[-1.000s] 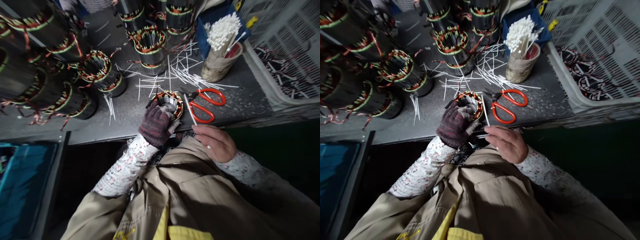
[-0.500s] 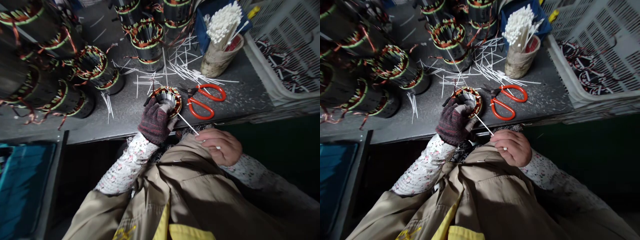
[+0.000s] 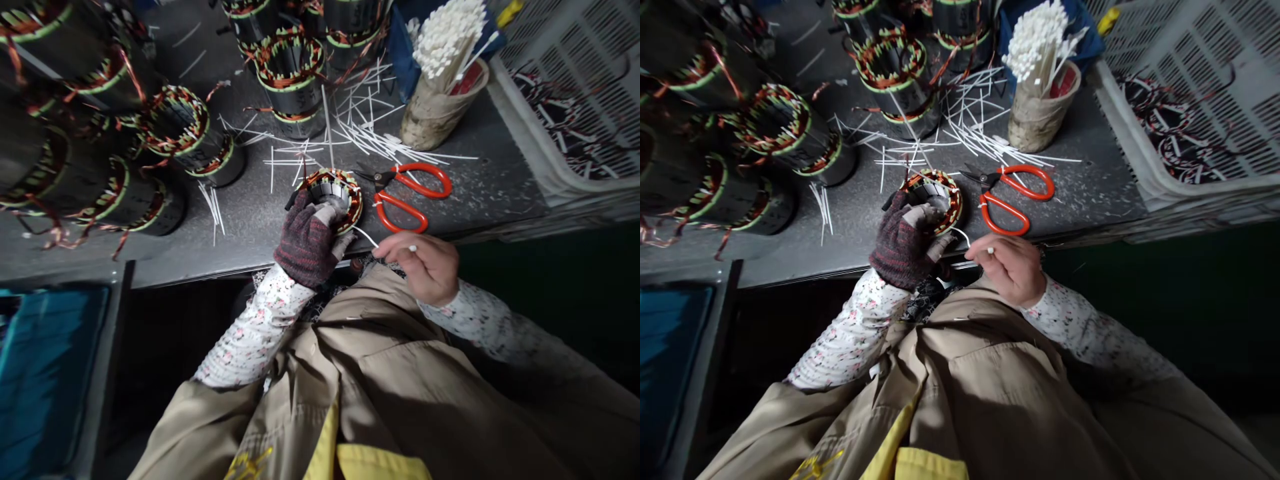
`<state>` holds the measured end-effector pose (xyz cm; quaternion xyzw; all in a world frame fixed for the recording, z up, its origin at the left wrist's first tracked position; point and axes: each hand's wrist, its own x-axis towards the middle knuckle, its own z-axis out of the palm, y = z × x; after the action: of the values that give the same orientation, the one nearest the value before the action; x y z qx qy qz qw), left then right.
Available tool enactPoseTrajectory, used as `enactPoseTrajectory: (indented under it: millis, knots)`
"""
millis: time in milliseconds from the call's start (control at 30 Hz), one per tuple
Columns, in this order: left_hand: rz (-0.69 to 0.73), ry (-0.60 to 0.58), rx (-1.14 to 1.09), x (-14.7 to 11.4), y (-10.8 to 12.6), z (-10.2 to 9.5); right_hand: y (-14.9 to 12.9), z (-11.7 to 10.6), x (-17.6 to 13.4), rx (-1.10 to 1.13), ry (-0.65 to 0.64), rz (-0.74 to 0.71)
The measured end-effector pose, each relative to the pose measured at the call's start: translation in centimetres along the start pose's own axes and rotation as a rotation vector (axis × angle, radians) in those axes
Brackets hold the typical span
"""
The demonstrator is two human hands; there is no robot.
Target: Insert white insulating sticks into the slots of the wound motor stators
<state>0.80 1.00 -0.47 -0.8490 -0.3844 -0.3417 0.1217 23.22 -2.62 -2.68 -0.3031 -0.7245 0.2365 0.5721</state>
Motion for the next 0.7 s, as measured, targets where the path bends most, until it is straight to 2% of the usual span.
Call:
enactPoseTrajectory:
  millis: [67, 133, 200, 267, 367, 433, 567, 700]
  knots:
    - [-0.008, -0.011, -0.004, 0.0, 0.0, 0.0, 0.1, 0.3, 0.3, 0.150, 0.017, -0.034]
    - [-0.009, -0.019, -0.011, -0.1, -0.1, 0.0, 0.0, 0.1, 0.3, 0.347, -0.033, -0.023]
    - [-0.013, -0.015, -0.023, -0.3, -0.1, 0.1, -0.1, -0.3, 0.0, 0.582, -0.099, 0.121]
    - [-0.021, -0.001, -0.029, -0.5, -0.2, 0.3, -0.3, -0.6, -0.4, 0.746, -0.112, 0.400]
    - [-0.030, -0.001, -0.031, -0.6, -0.1, 0.2, -0.2, -0.4, -0.8, 0.696, -0.030, 0.817]
    - [-0.037, -0.035, -0.030, -0.4, 0.0, 0.0, 0.2, 0.1, -0.4, 0.647, -0.016, 0.997]
    - [-0.026, -0.072, -0.015, 0.2, 0.2, -0.5, 0.8, 1.1, 1.3, 0.708, -0.170, 1.184]
    - [-0.086, -0.040, -0.147, -0.1, 0.2, -0.4, 0.9, 1.3, 2.5, 0.584, -0.250, 1.262]
